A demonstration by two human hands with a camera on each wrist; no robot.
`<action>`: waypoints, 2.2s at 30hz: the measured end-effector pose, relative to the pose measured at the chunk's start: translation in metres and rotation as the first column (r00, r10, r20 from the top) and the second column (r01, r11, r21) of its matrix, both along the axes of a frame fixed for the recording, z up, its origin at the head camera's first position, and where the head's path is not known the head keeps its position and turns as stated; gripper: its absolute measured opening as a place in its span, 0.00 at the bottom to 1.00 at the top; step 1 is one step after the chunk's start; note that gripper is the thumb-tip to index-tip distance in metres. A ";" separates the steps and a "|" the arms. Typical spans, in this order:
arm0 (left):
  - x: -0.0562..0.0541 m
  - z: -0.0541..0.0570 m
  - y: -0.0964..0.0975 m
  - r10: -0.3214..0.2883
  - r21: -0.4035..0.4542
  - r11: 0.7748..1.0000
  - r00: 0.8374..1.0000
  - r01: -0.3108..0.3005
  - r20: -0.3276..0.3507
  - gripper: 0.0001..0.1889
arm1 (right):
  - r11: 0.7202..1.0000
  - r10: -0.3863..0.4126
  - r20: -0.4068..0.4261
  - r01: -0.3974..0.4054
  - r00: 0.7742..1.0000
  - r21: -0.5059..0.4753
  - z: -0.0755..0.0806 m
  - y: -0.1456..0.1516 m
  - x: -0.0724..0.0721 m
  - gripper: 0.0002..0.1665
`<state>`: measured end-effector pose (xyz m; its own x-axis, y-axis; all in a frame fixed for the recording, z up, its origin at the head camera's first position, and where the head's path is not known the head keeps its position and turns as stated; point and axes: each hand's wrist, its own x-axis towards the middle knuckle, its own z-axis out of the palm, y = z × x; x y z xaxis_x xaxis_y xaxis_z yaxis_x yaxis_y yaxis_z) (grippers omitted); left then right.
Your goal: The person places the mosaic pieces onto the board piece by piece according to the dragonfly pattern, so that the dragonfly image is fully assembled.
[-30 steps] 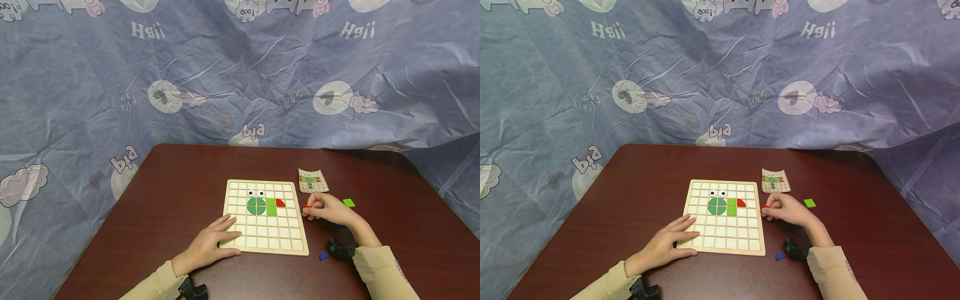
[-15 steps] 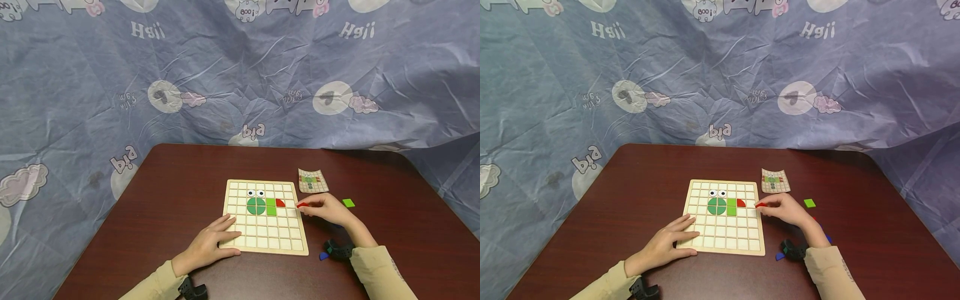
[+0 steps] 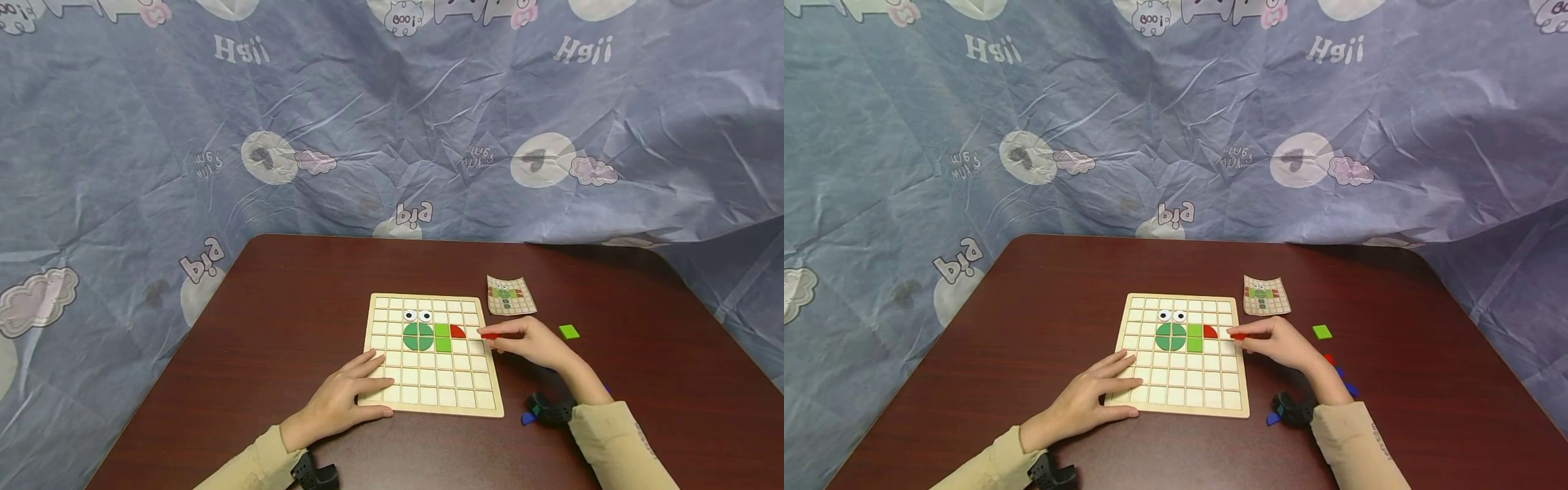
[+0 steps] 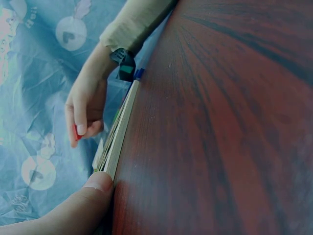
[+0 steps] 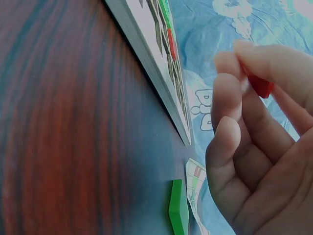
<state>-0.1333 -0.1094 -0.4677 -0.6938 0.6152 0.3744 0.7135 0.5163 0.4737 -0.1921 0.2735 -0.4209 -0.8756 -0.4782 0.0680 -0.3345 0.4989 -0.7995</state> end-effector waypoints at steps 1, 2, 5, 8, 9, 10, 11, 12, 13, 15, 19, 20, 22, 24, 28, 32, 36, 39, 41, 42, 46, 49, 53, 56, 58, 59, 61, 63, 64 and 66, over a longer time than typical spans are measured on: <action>0.000 0.000 0.000 0.000 -0.001 1.000 1.000 0.000 0.001 0.26 | 1.000 -0.008 -0.017 0.009 1.000 0.014 0.000 -0.001 0.000 0.18; 0.000 0.000 0.000 -0.001 -0.001 1.000 1.000 0.001 0.001 0.25 | 1.000 -0.014 -0.028 0.015 1.000 0.022 0.000 -0.001 0.000 0.18; 0.000 0.000 0.000 -0.003 -0.003 1.000 1.000 0.003 -0.002 0.25 | 0.998 -0.041 -0.063 0.045 0.997 0.054 0.001 -0.003 0.002 0.20; 0.000 0.001 0.000 -0.005 -0.003 1.000 1.000 0.005 -0.006 0.25 | 0.997 -0.058 -0.053 0.061 0.997 0.047 0.001 -0.005 0.002 0.19; 0.000 0.001 0.000 -0.005 -0.003 1.000 1.000 0.005 -0.006 0.25 | 0.997 -0.061 -0.048 0.063 0.997 0.035 0.000 -0.006 0.002 0.18; 0.000 0.001 0.000 -0.005 -0.003 1.000 1.000 0.005 -0.006 0.25 | 0.998 -0.064 -0.046 0.066 0.997 0.023 0.000 -0.006 0.002 0.16; 0.000 0.001 0.000 -0.005 -0.004 1.000 1.000 0.005 -0.006 0.25 | 0.998 -0.066 -0.042 0.066 0.997 0.009 -0.001 -0.007 0.002 0.15; 0.000 0.001 0.000 -0.005 -0.005 1.000 1.000 0.005 -0.006 0.25 | 0.998 -0.060 -0.037 0.060 0.998 -0.011 -0.001 -0.007 0.001 0.13; 0.000 0.001 0.000 -0.005 -0.005 1.000 1.000 0.005 -0.005 0.25 | 0.998 -0.059 -0.037 0.058 0.998 -0.026 -0.002 -0.007 0.000 0.12; 0.000 0.000 0.000 -0.004 -0.005 1.000 1.000 0.004 -0.004 0.25 | 0.997 -0.055 -0.032 0.054 0.998 -0.055 -0.004 -0.008 -0.001 0.11; 0.000 0.000 0.000 -0.001 -0.003 1.000 1.000 0.001 -0.004 0.25 | 0.995 -0.065 0.002 0.065 0.998 -0.074 -0.007 -0.011 -0.002 0.14; 0.000 0.000 0.000 0.000 -0.003 1.000 1.000 0.000 -0.004 0.25 | 0.995 -0.069 0.014 0.070 0.998 -0.074 -0.007 -0.012 -0.002 0.15; 0.000 0.000 0.000 0.001 -0.003 1.000 1.000 -0.001 -0.004 0.25 | 0.994 -0.083 0.041 0.086 0.996 -0.075 -0.007 -0.015 -0.001 0.15; 0.000 0.000 0.000 0.002 -0.003 1.000 1.000 -0.002 -0.002 0.26 | 0.993 -0.098 0.040 0.101 0.994 -0.069 -0.006 -0.018 -0.001 0.14; 0.000 0.000 0.000 0.001 -0.007 1.000 1.000 -0.001 0.002 0.26 | 0.992 -0.129 -0.029 0.128 0.991 -0.023 -0.007 -0.025 0.001 0.12; -0.001 0.001 0.001 0.000 -0.007 1.000 1.000 0.000 -0.001 0.26 | 0.986 -0.159 -0.096 0.162 0.983 0.025 -0.008 -0.031 0.001 0.13; -0.001 0.001 0.001 -0.003 -0.003 1.000 1.000 0.003 -0.012 0.26 | 0.978 -0.195 -0.092 0.200 0.976 0.051 -0.010 -0.036 0.001 0.16; -0.001 0.000 0.001 -0.004 -0.003 1.000 1.000 0.003 -0.021 0.25 | 0.980 -0.193 -0.057 0.195 0.980 0.037 -0.004 -0.043 0.005 0.15; -0.001 0.000 0.001 -0.003 -0.003 1.000 1.000 0.003 -0.020 0.25 | 0.983 -0.185 -0.026 0.185 0.982 0.014 -0.003 -0.044 0.005 0.15; -0.001 0.000 0.001 -0.002 -0.003 1.000 1.000 0.002 -0.019 0.25 | 0.984 -0.179 -0.011 0.179 0.984 0.005 -0.003 -0.045 0.005 0.14; -0.001 0.001 0.001 -0.001 -0.006 1.000 1.000 0.001 -0.009 0.26 | 0.986 -0.168 0.021 0.168 0.985 0.005 -0.008 -0.044 0.002 0.12; -0.001 0.001 0.001 0.000 -0.004 1.000 1.000 0.000 -0.008 0.26 | 0.986 -0.165 0.008 0.165 0.986 0.023 -0.010 -0.045 0.002 0.10; 0.000 0.001 0.000 -0.001 -0.001 1.000 1.000 0.001 -0.003 0.25 | 0.985 -0.164 -0.031 0.165 0.986 0.049 -0.012 -0.046 0.001 0.09; 0.000 0.000 0.000 -0.002 -0.003 1.000 1.000 0.002 0.004 0.25 | 0.987 -0.143 -0.048 0.146 0.989 0.066 -0.014 -0.046 0.001 0.09; 0.000 0.000 0.000 -0.001 -0.005 1.000 1.000 0.001 0.008 0.26 | 0.989 -0.121 -0.055 0.125 0.991 0.076 -0.014 -0.046 0.001 0.09; 0.000 0.000 0.000 0.000 -0.004 1.000 1.000 0.000 0.009 0.26 | 0.990 -0.109 -0.059 0.114 0.992 0.083 -0.015 -0.046 0.001 0.09; 0.000 0.000 0.000 0.002 -0.004 1.000 1.000 -0.002 0.008 0.26 | 0.991 -0.091 -0.067 0.097 0.994 0.095 -0.015 -0.046 0.001 0.08; 0.000 0.000 0.000 0.004 -0.003 1.000 1.000 -0.004 0.006 0.25 | 0.990 -0.084 -0.078 0.092 0.993 0.106 -0.014 -0.046 0.001 0.08; 0.000 0.000 0.000 0.006 -0.003 1.000 1.000 -0.006 0.004 0.25 | 0.989 -0.083 -0.082 0.092 0.993 0.111 -0.014 -0.047 0.001 0.07; 0.000 0.000 0.000 0.009 -0.003 1.000 1.000 -0.009 0.000 0.25 | 0.988 -0.085 -0.094 0.097 0.992 0.124 -0.014 -0.047 0.001 0.07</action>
